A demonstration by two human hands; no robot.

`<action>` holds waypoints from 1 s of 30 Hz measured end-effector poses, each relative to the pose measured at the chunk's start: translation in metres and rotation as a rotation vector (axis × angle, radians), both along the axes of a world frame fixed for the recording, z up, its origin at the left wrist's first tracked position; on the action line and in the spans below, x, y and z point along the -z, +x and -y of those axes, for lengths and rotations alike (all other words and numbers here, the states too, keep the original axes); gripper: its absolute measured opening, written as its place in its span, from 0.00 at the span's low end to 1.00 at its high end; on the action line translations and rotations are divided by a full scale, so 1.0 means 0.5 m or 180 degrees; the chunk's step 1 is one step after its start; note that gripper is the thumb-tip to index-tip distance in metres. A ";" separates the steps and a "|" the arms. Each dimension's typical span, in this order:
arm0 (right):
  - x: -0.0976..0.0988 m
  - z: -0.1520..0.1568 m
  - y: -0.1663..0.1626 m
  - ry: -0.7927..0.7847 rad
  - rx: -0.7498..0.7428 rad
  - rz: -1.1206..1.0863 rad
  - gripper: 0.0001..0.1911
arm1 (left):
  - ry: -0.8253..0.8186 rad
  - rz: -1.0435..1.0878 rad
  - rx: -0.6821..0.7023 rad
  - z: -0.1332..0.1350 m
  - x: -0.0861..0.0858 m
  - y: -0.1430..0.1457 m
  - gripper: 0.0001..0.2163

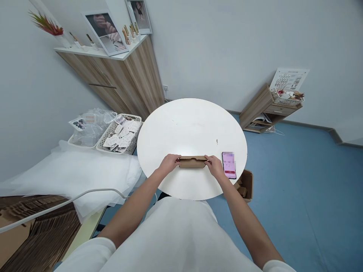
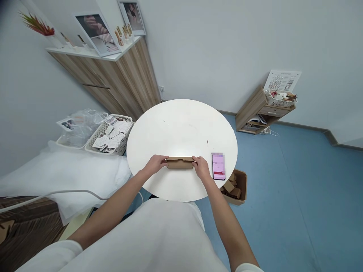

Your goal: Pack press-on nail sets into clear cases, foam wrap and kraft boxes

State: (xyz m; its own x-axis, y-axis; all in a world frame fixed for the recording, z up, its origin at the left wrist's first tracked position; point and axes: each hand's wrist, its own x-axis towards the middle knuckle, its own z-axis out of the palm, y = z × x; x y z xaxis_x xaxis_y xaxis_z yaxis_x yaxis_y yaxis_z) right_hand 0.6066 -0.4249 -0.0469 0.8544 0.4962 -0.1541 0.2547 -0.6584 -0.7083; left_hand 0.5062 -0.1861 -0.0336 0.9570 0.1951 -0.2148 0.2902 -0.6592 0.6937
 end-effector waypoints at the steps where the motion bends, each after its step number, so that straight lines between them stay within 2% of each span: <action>1: 0.001 0.002 -0.003 0.0039 -0.0034 0.0019 0.18 | -0.0026 0.0010 0.0040 0.000 -0.001 -0.003 0.12; 4: 0.000 0.010 -0.014 0.0346 -0.0115 -0.0186 0.20 | -0.0309 0.0001 0.0129 -0.003 0.000 -0.015 0.19; 7: -0.008 0.019 -0.017 0.0696 0.0015 -0.0683 0.25 | -0.0676 -0.0222 -0.0213 -0.003 0.003 -0.024 0.29; 11: -0.017 0.017 -0.005 0.0775 0.0478 -0.1378 0.24 | -0.0960 -0.0587 -0.0644 0.003 0.010 -0.017 0.24; 14: -0.014 0.007 0.006 0.0588 0.0495 -0.1613 0.21 | -0.1102 -0.0699 -0.0691 0.006 0.018 -0.006 0.21; 17: -0.002 -0.001 0.009 0.0481 0.0567 -0.1563 0.20 | -0.1112 -0.0732 -0.0678 0.007 0.025 -0.002 0.19; 22: 0.018 0.006 -0.012 0.0604 0.0609 -0.1310 0.20 | -0.0832 -0.0458 -0.0543 0.012 0.031 -0.015 0.14; 26: 0.032 0.013 -0.051 0.0852 0.0477 -0.1092 0.19 | -0.0828 -0.0142 -0.0689 0.025 0.042 -0.036 0.13; 30: 0.056 0.010 -0.093 0.1206 0.0594 -0.1177 0.19 | -0.0928 -0.0063 -0.0926 0.051 0.070 -0.066 0.12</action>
State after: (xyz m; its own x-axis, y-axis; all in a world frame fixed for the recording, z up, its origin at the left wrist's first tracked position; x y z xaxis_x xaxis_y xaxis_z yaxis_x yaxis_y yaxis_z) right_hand 0.5602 -0.4297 -0.0748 0.8560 0.4207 -0.3005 -0.1521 -0.3505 -0.9241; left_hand 0.4733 -0.2116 -0.0684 0.8659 0.3853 -0.3190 0.4507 -0.3243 0.8317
